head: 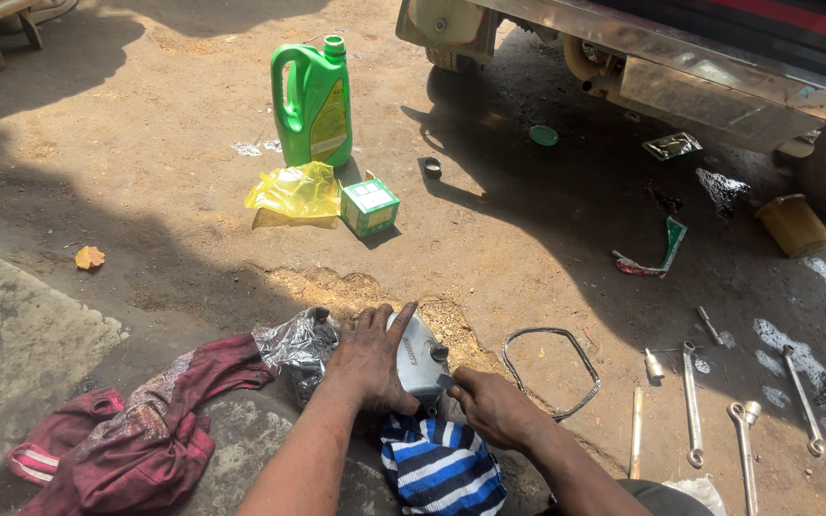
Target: The person scrubs a metal part with a small brush and wipes it with a cloth. They rotate the part to clean different sides and continue scrubbing and wiping throughout the clip.
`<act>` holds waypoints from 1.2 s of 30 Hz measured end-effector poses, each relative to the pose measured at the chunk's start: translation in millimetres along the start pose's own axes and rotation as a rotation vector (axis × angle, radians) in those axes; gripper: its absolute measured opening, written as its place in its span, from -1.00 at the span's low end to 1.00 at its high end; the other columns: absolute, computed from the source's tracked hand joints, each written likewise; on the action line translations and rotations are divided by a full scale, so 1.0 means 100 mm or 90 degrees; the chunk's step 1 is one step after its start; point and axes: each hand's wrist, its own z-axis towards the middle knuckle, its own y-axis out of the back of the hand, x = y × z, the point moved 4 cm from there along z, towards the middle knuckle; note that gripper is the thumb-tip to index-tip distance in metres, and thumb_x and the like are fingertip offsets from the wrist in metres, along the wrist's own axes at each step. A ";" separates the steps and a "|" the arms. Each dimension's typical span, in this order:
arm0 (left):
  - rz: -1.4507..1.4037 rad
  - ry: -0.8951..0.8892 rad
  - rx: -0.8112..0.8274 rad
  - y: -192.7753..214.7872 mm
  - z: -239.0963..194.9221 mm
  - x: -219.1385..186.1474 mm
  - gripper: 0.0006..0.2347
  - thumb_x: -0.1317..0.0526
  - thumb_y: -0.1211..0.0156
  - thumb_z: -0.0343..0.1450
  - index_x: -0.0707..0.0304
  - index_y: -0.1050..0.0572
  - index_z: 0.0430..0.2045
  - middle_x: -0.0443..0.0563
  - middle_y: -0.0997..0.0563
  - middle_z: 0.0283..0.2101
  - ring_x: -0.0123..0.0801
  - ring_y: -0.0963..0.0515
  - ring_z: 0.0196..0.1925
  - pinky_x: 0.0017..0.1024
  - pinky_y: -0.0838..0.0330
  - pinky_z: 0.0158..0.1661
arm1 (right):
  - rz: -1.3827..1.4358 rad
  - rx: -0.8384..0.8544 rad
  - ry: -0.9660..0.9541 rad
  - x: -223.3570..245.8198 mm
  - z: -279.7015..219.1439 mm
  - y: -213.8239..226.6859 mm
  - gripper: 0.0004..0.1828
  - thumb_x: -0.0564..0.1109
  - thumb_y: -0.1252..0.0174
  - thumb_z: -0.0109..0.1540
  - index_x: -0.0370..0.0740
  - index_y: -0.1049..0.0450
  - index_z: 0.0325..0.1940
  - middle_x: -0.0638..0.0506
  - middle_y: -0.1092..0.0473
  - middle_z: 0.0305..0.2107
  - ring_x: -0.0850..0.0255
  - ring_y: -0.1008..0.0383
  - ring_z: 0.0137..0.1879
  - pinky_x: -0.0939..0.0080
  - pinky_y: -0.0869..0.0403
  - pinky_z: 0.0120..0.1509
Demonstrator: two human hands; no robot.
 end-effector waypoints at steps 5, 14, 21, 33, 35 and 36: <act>-0.004 -0.016 -0.021 -0.01 0.01 0.02 0.30 -0.17 -0.61 -0.06 -0.13 0.33 0.49 0.28 0.01 0.49 0.14 0.06 0.55 0.08 0.18 0.45 | -0.101 -0.102 -0.042 -0.13 0.23 0.02 -0.64 0.13 0.10 0.39 0.00 -0.50 0.08 -0.10 -0.55 -0.29 0.05 -0.55 -0.14 -0.05 -0.47 0.01; -0.058 -0.007 -0.066 0.01 0.00 0.03 0.29 -0.16 -0.61 -0.10 -0.20 0.28 0.49 0.28 -0.07 0.46 0.16 0.00 0.53 0.14 0.10 0.44 | 0.408 -0.146 -0.168 -0.69 0.47 0.08 -0.33 0.44 -0.03 0.21 -0.20 -0.53 -0.05 -0.03 -0.54 -0.30 0.26 -0.42 -0.31 0.11 -0.43 -0.21; -0.200 -0.117 -0.497 0.04 -0.31 -0.19 0.33 -0.19 -0.64 -0.18 -0.17 0.31 0.42 0.28 -0.16 0.27 0.12 -0.20 0.35 0.05 -0.10 0.37 | 0.770 -0.069 0.099 -0.54 0.46 0.22 -0.28 0.52 -0.11 0.23 -0.25 -0.45 -0.28 0.03 -0.35 -0.51 0.28 -0.29 -0.42 0.26 -0.36 -0.35; -0.033 -0.018 -0.383 -0.04 -0.48 -0.04 0.13 -0.38 -0.67 -0.19 -0.02 -0.14 0.24 0.29 -0.12 0.31 0.32 -0.02 0.50 0.19 0.12 0.35 | 0.481 -0.057 0.225 -0.15 0.44 0.27 -0.54 0.15 -0.13 0.26 -0.21 -0.63 0.04 0.06 -0.45 -0.15 0.25 -0.51 -0.03 0.20 -0.57 0.14; -0.047 -0.109 -0.402 0.04 -0.42 -0.04 0.25 -0.38 -0.65 -0.21 0.20 -0.10 0.33 0.38 -0.12 0.41 0.41 -0.04 0.48 0.21 0.13 0.36 | 0.414 -0.115 0.229 -0.13 0.39 0.34 -0.51 0.16 -0.11 0.28 -0.20 -0.62 0.10 0.02 -0.43 -0.09 0.20 -0.51 0.01 0.16 -0.55 0.17; -0.056 -0.156 -0.412 0.08 -0.39 -0.07 0.30 -0.38 -0.64 -0.22 0.31 -0.08 0.38 0.43 -0.11 0.46 0.46 -0.06 0.47 0.23 0.14 0.37 | 0.363 -0.155 0.234 -0.12 0.38 0.38 -0.50 0.17 -0.10 0.30 -0.18 -0.61 0.14 -0.01 -0.43 -0.09 0.18 -0.49 0.01 0.13 -0.52 0.16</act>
